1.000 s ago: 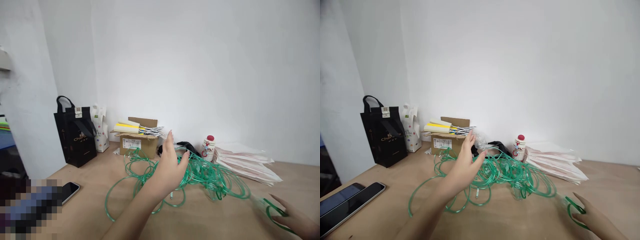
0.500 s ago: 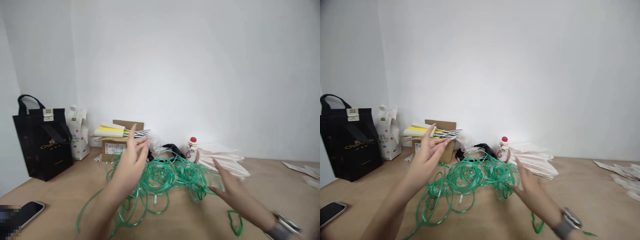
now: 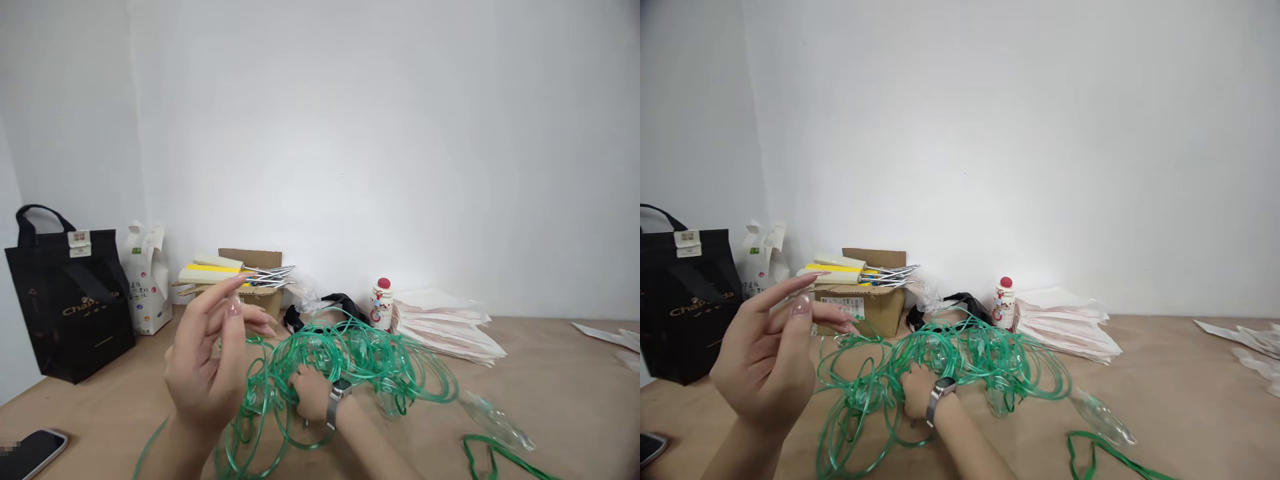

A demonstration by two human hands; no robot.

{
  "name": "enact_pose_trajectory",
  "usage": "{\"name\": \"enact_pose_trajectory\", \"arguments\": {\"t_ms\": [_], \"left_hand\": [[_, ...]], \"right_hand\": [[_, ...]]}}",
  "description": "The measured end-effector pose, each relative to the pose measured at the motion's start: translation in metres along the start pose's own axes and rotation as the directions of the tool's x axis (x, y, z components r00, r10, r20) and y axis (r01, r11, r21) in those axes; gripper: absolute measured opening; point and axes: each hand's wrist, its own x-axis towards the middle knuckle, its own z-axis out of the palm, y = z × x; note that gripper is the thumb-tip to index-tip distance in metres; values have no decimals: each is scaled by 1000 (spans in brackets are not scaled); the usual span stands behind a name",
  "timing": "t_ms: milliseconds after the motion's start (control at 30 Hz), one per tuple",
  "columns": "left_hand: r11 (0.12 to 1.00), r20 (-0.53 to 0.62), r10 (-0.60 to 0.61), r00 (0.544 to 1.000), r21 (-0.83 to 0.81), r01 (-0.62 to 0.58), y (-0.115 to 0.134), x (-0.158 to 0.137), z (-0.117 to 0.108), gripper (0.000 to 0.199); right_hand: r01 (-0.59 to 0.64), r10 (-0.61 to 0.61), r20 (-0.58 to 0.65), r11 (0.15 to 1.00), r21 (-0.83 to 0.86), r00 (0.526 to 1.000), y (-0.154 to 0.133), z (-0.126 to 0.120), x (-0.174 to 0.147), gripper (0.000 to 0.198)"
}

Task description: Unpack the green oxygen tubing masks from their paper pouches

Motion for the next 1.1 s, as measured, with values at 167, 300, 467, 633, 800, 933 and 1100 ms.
{"name": "enact_pose_trajectory", "arguments": {"t_ms": [167, 300, 467, 633, 800, 933, 1100], "left_hand": [[999, 145, -25, 989, 46, 19, -5, -6, 1, 24], [975, 336, 9, 942, 208, -83, -12, -13, 5, 26], [957, 449, -67, 891, 280, -70, -10, -19, 13, 33], [929, 459, -291, 840, 345, 133, -13, -7, 12, 35], [841, 644, -540, 542, 446, 308, -29, 19, 2, 44], [826, 616, -563, 551, 419, 377, -34, 25, -2, 59], [853, 505, -520, 689, 354, 384, -31, 16, -1, 62]], "right_hand": [[-21, 24, -105, 999, 26, 994, 12, -2, 0, 28], [2, 64, -328, 981, 196, 943, 29, -47, -8, 26], [94, 248, -567, 857, 506, 785, 48, -84, -21, 21], [296, 414, -641, 638, 711, 646, 54, -107, -38, 30], [547, 550, -604, 289, 786, 577, 31, -133, -66, 30], [505, 466, -551, 233, 831, 692, 10, -142, -81, 20], [338, 259, -491, 466, 818, 832, -11, -142, -86, 15]]}}
